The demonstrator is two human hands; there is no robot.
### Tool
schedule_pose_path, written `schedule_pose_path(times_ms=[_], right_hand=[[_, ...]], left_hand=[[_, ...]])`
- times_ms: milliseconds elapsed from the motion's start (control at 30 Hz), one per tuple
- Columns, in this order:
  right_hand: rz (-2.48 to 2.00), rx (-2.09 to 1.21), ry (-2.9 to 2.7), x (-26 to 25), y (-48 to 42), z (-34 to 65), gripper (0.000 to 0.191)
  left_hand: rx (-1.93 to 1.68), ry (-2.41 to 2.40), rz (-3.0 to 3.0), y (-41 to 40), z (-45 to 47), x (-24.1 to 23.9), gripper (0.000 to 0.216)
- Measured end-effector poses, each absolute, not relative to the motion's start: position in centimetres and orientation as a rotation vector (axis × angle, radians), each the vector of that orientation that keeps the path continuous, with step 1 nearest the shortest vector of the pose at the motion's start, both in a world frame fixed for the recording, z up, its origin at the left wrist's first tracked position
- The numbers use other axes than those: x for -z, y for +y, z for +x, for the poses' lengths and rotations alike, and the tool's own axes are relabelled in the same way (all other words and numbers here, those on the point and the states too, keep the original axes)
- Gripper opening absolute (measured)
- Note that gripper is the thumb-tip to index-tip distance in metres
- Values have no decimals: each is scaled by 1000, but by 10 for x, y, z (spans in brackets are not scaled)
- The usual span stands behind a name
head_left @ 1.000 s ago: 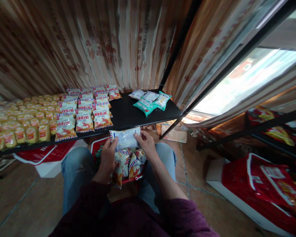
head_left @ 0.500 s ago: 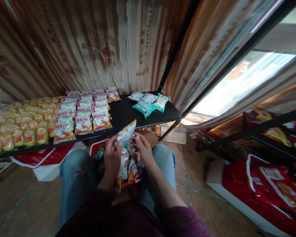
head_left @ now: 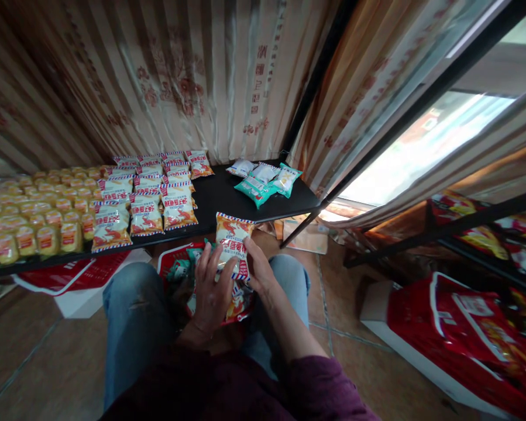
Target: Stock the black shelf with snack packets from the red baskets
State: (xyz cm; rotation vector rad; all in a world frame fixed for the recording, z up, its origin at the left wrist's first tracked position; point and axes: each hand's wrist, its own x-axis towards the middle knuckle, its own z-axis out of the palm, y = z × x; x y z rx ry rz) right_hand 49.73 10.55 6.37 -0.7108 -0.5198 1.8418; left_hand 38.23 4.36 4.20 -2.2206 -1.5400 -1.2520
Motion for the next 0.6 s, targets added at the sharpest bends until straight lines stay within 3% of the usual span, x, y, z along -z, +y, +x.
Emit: schedule_pose_path(times_ms=[467, 600], right_hand=[[-717, -1824, -352, -50, 120, 497, 24], [-734, -1757, -317, -43, 123, 495, 24]], left_hand=[[1249, -1554, -2302, 40, 377, -34, 47], [1402, -1658, -2233, 40, 378, -26, 47]])
